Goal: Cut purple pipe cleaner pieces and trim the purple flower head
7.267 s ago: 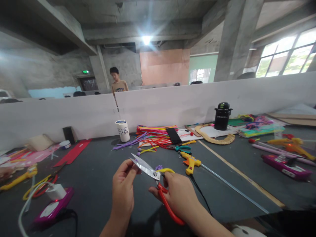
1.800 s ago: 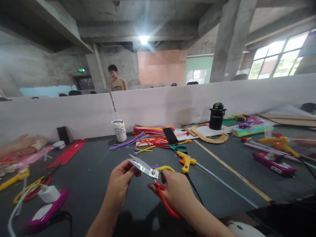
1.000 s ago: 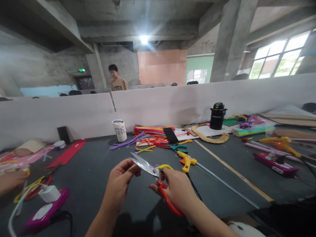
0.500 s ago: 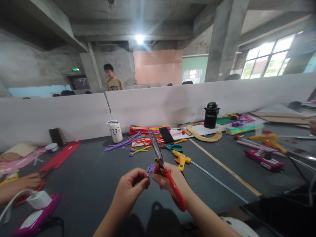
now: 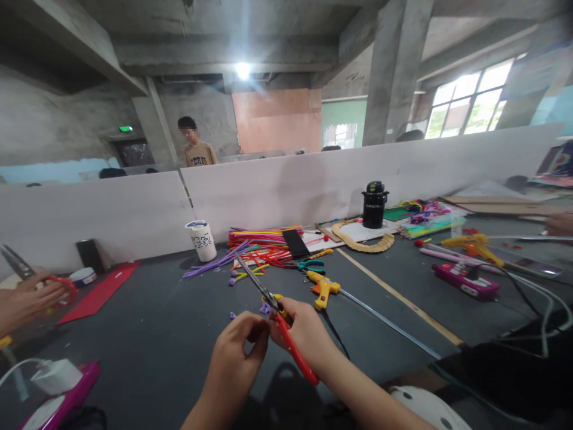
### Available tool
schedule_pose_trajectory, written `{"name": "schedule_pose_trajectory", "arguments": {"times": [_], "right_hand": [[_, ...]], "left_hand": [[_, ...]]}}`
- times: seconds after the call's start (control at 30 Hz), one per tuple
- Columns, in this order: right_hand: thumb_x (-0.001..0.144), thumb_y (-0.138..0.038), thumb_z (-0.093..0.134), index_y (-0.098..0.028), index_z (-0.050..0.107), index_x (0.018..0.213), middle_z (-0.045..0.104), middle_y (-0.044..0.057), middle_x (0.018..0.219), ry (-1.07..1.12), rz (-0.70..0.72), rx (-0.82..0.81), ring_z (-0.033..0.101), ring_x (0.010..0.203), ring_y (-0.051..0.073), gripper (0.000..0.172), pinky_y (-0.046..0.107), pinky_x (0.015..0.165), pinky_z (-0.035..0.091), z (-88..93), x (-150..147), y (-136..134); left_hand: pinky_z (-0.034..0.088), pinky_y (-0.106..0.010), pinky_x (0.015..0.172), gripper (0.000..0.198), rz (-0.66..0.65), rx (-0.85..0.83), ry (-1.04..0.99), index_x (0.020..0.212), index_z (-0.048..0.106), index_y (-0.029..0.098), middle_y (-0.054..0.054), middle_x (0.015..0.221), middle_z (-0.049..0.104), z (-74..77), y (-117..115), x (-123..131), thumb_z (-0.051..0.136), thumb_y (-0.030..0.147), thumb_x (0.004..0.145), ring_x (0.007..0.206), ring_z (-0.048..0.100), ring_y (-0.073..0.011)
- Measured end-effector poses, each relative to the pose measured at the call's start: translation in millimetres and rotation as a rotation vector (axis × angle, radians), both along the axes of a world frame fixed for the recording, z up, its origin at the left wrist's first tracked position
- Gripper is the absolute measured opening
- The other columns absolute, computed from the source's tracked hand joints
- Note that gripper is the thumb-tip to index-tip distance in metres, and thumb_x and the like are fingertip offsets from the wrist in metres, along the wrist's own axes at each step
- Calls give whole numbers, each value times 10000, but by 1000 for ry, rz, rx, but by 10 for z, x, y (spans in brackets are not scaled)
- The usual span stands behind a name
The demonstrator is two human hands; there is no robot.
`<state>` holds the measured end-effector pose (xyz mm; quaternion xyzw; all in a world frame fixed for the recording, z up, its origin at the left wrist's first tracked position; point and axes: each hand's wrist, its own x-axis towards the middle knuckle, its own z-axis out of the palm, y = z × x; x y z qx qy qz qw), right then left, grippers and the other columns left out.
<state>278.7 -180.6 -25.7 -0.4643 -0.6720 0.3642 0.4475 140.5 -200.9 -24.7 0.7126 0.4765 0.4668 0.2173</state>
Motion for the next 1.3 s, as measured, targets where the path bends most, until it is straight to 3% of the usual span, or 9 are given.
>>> {"name": "schedule_pose_trajectory", "arguments": {"times": [0.1,0.23,0.37,0.5,0.57,0.73,0.97,1.07,1.3], "right_hand": [[555,-159,487,-178,452,562,436,-63,486,95,23,-85,409,458,81,40,166,433,318,39,22,45],[581,-208,462,-188,447,573,374,-94,385,146,73,-170,372,329,67,26,167,359,312,89,92,135],[594,-231,439,-193,449,571,323,-109,315,166,109,-211,354,298,69,45,172,357,336,80,140,182],[591,-216,457,-181,476,579,366,-102,341,147,125,-237,372,294,60,42,150,329,297,46,120,157],[579,-196,466,-178,478,583,386,-98,377,142,130,-236,385,309,56,23,145,329,299,37,84,124],[565,-169,480,-178,460,583,411,-84,448,139,116,-214,403,359,58,29,155,362,347,36,-14,58],[707,-284,448,-186,449,622,369,-92,382,127,83,-184,373,319,66,129,166,364,340,37,46,121],[669,-302,528,-179,459,582,365,-85,403,81,123,-206,369,343,67,165,164,356,315,46,76,110],[655,-234,541,-158,548,659,476,-43,551,91,105,9,416,502,86,76,178,474,355,51,37,-6]], "left_hand": [[359,-236,569,96,-29,-12,33,604,563,211,7,576,534,3,0,-31,554,209,700,561,489,-151],[295,-228,496,321,-223,-102,173,431,392,195,35,466,392,-4,-13,-52,478,189,740,466,395,-114],[363,-231,626,177,-350,-138,139,601,486,197,6,707,534,-4,-19,-32,510,26,563,675,486,-150],[397,-269,683,158,-216,-226,-44,767,575,196,-22,756,592,5,26,-21,542,121,631,715,522,-181],[404,-268,654,76,-128,-250,-109,729,600,191,-23,708,604,14,45,-11,577,225,665,677,532,-183],[382,-243,583,120,-27,-262,-161,593,622,183,-4,580,583,34,45,5,627,292,642,592,503,-161],[370,-221,541,155,-117,-439,-501,643,620,147,10,537,553,-11,111,-76,652,298,639,526,468,-118],[364,-221,544,152,-131,-441,-606,640,622,133,0,544,558,3,107,-75,657,281,642,528,463,-111],[322,-193,507,136,-255,-569,-761,604,616,126,11,527,530,15,94,-104,663,242,658,503,431,-78]]}}
